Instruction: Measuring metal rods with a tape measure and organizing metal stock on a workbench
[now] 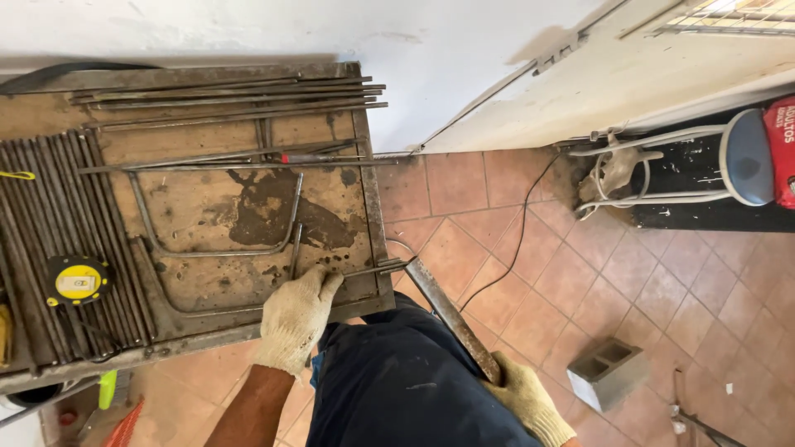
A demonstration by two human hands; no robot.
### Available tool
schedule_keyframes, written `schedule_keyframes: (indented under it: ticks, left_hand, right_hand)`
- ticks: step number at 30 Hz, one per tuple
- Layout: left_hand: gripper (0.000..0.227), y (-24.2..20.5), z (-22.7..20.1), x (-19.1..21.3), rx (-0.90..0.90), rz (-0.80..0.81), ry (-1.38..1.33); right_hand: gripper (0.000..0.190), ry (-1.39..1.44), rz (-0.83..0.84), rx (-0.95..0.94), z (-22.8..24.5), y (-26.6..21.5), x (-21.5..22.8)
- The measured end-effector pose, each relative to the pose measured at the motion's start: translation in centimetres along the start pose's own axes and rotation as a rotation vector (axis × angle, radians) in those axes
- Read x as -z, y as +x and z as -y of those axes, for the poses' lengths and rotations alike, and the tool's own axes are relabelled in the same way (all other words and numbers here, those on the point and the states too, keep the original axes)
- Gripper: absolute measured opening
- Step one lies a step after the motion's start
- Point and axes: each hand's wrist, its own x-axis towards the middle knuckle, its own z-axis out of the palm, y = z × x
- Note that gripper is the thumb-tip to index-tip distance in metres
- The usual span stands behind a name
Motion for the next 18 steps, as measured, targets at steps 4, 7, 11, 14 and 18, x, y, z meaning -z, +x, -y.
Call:
schedule_keyframes:
  ticks: [4,7,11,14,18]
  left_hand:
    - [0.048,0.1,0.2,-0.3,0.011,-0.019,-0.011]
    - [0.049,0.3,0.3,-0.6,-0.005,-0.012,0.005]
    - [0.048,-0.2,-0.2,-0.1,-0.041,-0.051,-0.034]
    - [0.045,-2.1,-1.1,0.7,-0.018,-0.024,-0.098]
    - [0.043,-4.1,-0.3,1.9,-0.093,-0.085,-0.29]
  right_hand:
    - [0.022,0.029,0.022,-0.02,-0.2,-0.3,-0.8]
    - [0.023,0.067,-0.007,-0.038,-2.6,0.0,-1.7]
    - [0.029,-0.139,-0.048,0.014,-14.2,3.2,-4.3]
    - [0.034,-0.142,-0.13,-0.093,-20.5,3.5,-4.9]
    - [0.062,0.033,-0.373,-0.009,-15.5,5.4,-1.1]
